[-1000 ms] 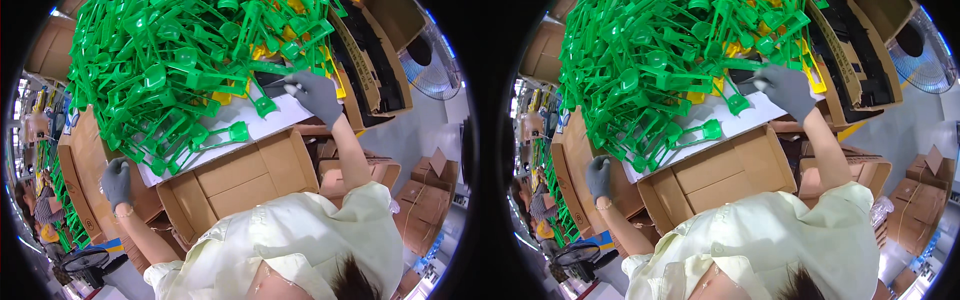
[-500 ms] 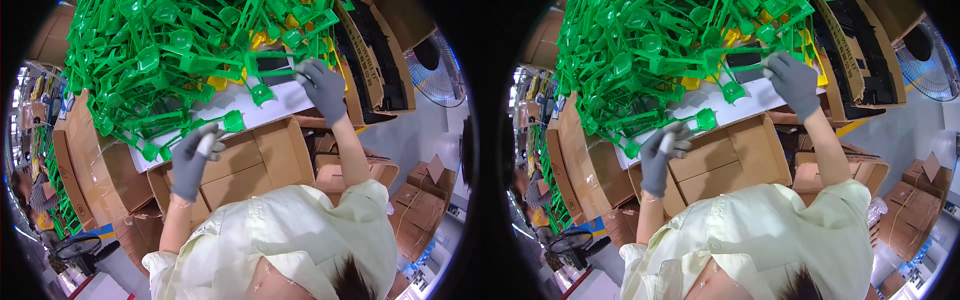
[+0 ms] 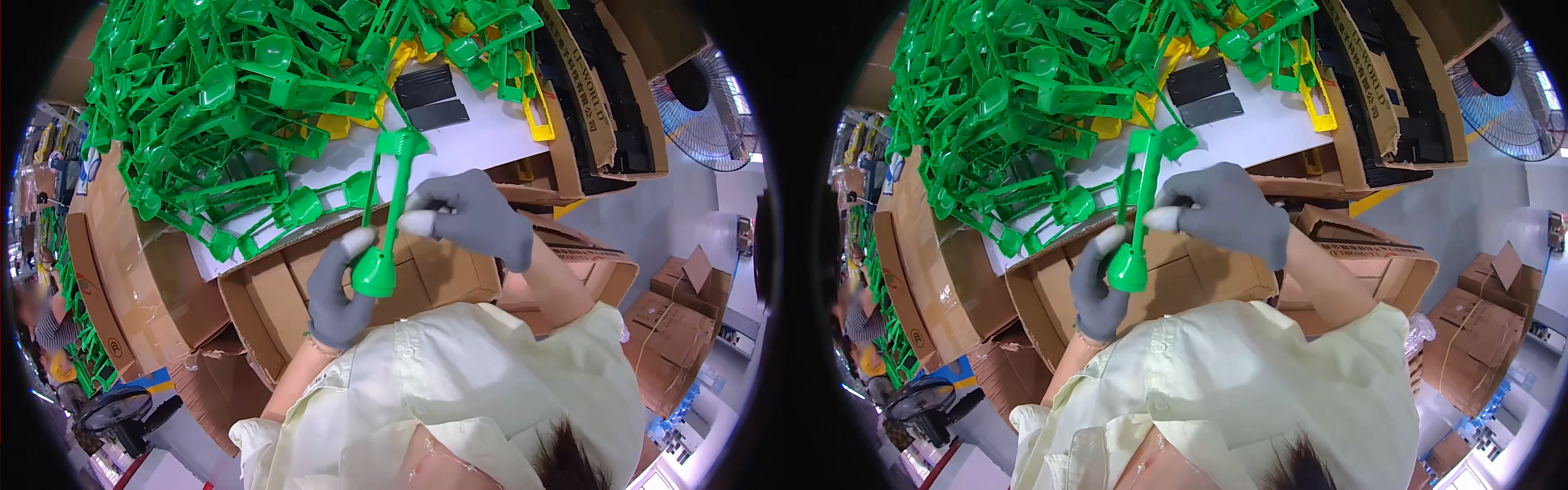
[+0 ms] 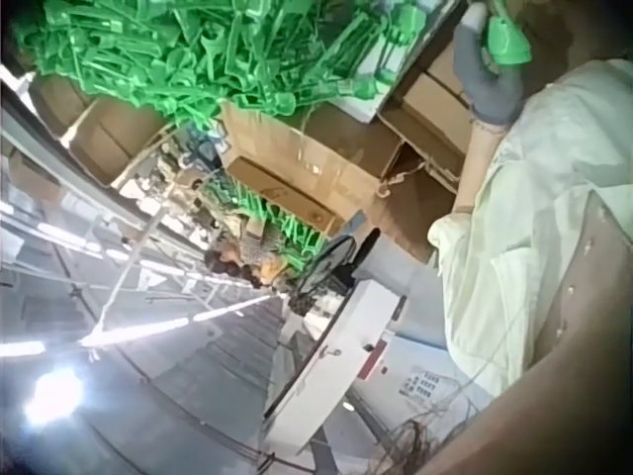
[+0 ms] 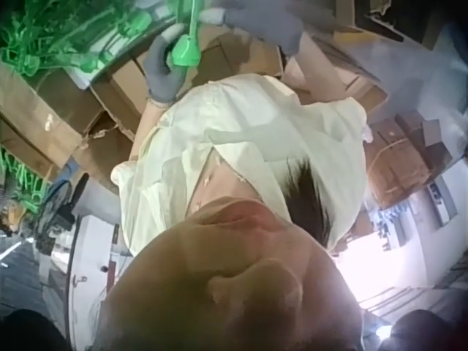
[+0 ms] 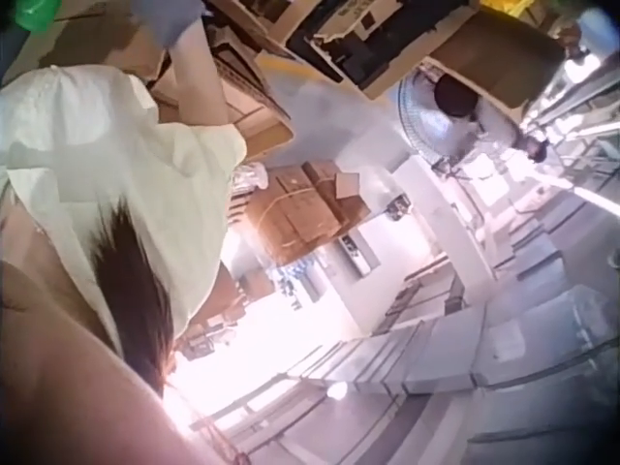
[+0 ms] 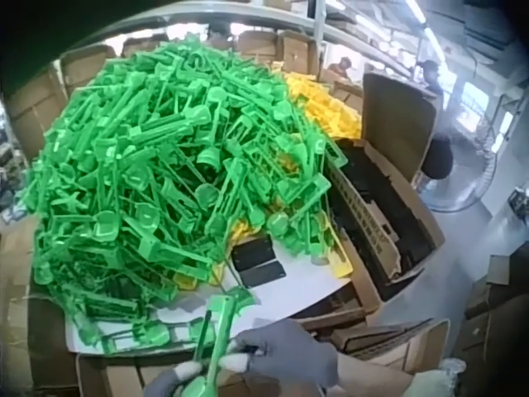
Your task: Manually inserting black components into green plastic frames and placing the finished units into a box.
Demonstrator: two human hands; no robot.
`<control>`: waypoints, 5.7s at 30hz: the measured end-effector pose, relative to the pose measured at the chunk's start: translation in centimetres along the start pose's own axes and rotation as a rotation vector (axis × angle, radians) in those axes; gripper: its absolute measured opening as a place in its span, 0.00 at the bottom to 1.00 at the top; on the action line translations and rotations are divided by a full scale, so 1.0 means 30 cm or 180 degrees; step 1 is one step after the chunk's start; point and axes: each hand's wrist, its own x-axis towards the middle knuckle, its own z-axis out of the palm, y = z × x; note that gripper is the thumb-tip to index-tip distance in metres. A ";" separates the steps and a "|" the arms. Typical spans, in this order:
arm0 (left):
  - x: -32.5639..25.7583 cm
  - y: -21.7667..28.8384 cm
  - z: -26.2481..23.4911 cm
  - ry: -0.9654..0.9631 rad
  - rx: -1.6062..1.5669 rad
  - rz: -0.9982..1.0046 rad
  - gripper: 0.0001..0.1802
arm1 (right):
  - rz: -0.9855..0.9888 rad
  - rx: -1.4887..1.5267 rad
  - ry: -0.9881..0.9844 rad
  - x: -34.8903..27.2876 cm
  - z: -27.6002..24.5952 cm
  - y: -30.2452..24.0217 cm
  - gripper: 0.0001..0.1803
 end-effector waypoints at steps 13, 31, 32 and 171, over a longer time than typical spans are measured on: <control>-0.026 0.022 -0.113 0.0429 -0.1655 -0.2068 0.18 | -0.1329 -0.3039 0.1041 0.330 -0.293 0.236 0.20; -0.026 -0.067 -0.070 0.0158 -0.2595 -0.2506 0.18 | 0.0171 0.0786 0.0690 -0.089 0.072 0.017 0.12; -0.025 -0.063 -0.067 0.0060 -0.2607 -0.2415 0.19 | 0.0186 0.0789 0.0689 -0.092 0.094 0.033 0.12; 0.132 -0.207 0.005 -0.2006 0.1111 -0.1808 0.12 | -0.1482 -0.2367 0.1524 0.227 -0.204 0.290 0.25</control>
